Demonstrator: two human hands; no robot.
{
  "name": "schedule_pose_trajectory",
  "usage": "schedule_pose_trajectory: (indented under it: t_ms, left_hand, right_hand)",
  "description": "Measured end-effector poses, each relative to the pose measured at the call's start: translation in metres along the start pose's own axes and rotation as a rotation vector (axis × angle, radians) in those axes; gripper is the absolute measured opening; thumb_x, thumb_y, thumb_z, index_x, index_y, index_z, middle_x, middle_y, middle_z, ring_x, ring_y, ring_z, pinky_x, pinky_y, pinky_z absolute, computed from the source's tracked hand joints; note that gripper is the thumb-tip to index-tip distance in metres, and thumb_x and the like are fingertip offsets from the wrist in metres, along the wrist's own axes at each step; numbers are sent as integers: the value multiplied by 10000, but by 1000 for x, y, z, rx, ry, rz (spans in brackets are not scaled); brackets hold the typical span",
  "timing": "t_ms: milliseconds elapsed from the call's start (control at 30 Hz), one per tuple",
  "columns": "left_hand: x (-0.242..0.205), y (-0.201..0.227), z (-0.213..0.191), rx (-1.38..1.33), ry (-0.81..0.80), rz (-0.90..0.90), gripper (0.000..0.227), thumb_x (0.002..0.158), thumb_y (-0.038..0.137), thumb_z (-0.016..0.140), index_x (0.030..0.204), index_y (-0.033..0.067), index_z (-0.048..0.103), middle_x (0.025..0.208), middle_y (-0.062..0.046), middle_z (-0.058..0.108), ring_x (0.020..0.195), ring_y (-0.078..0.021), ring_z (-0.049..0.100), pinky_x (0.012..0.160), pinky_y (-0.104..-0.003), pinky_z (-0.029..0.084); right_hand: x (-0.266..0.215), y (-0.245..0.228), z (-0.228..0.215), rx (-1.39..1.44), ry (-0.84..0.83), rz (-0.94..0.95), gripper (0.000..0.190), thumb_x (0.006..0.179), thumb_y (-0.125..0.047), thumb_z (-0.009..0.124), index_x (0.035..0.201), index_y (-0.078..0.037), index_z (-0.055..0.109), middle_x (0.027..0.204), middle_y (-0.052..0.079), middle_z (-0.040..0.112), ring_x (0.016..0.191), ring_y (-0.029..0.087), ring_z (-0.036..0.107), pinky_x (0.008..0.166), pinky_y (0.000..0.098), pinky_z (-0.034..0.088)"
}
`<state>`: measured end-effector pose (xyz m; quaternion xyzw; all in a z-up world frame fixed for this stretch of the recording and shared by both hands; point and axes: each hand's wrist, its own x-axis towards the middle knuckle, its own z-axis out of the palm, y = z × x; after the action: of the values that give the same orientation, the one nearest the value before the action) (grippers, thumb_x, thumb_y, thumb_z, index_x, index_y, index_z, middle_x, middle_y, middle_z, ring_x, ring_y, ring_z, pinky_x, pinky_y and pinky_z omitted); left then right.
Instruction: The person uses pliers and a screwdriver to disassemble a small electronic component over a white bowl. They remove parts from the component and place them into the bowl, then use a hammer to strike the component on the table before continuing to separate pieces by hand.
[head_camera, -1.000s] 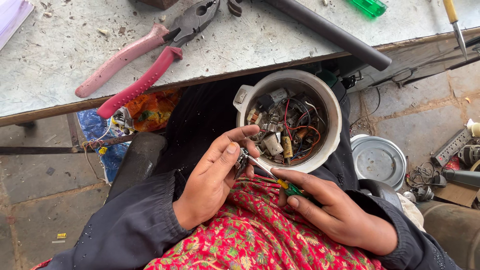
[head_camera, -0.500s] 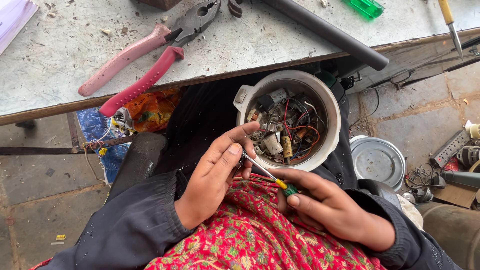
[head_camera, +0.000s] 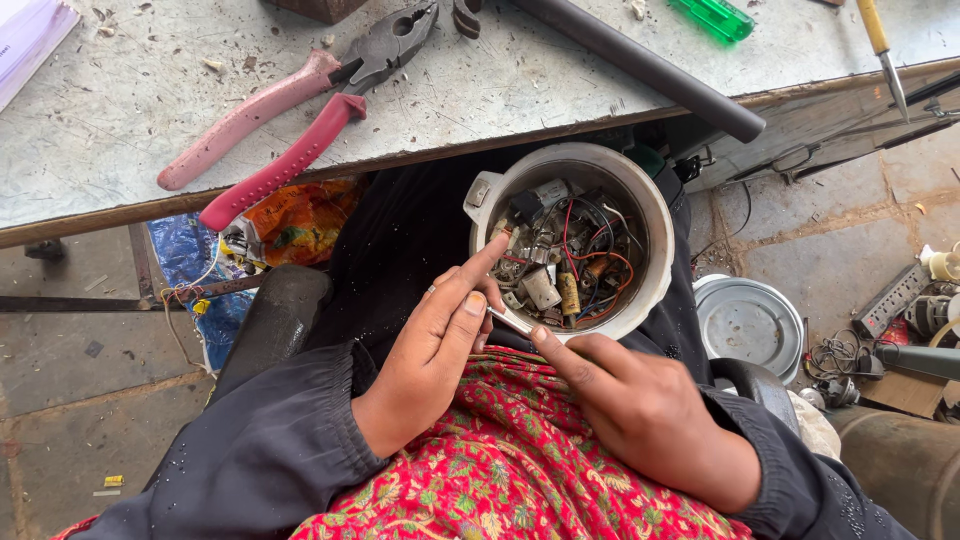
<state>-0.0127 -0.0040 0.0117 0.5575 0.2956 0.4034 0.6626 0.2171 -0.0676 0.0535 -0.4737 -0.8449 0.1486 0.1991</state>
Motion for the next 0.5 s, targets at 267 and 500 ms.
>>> schedule_pose_trajectory:
  t_ms: [267, 500]
  left_hand:
    - [3, -9, 3, -117, 29, -58, 484, 1120, 103, 385, 1602, 66, 407, 1113, -14, 524, 883, -65, 468, 797, -202, 464]
    - [2, -7, 7, -11, 15, -20, 499, 1109, 90, 389, 1608, 72, 371, 1126, -14, 552, 878, -62, 482, 802, -194, 475]
  right_hand:
    - [3, 12, 3, 58, 4, 159, 487, 859, -163, 711, 1339, -108, 649, 969, 104, 714, 776, 306, 716, 650, 393, 554]
    - [0, 16, -1, 370, -61, 184, 346, 948, -99, 657, 1292, -62, 652, 1029, 130, 734, 938, 324, 734, 771, 387, 568]
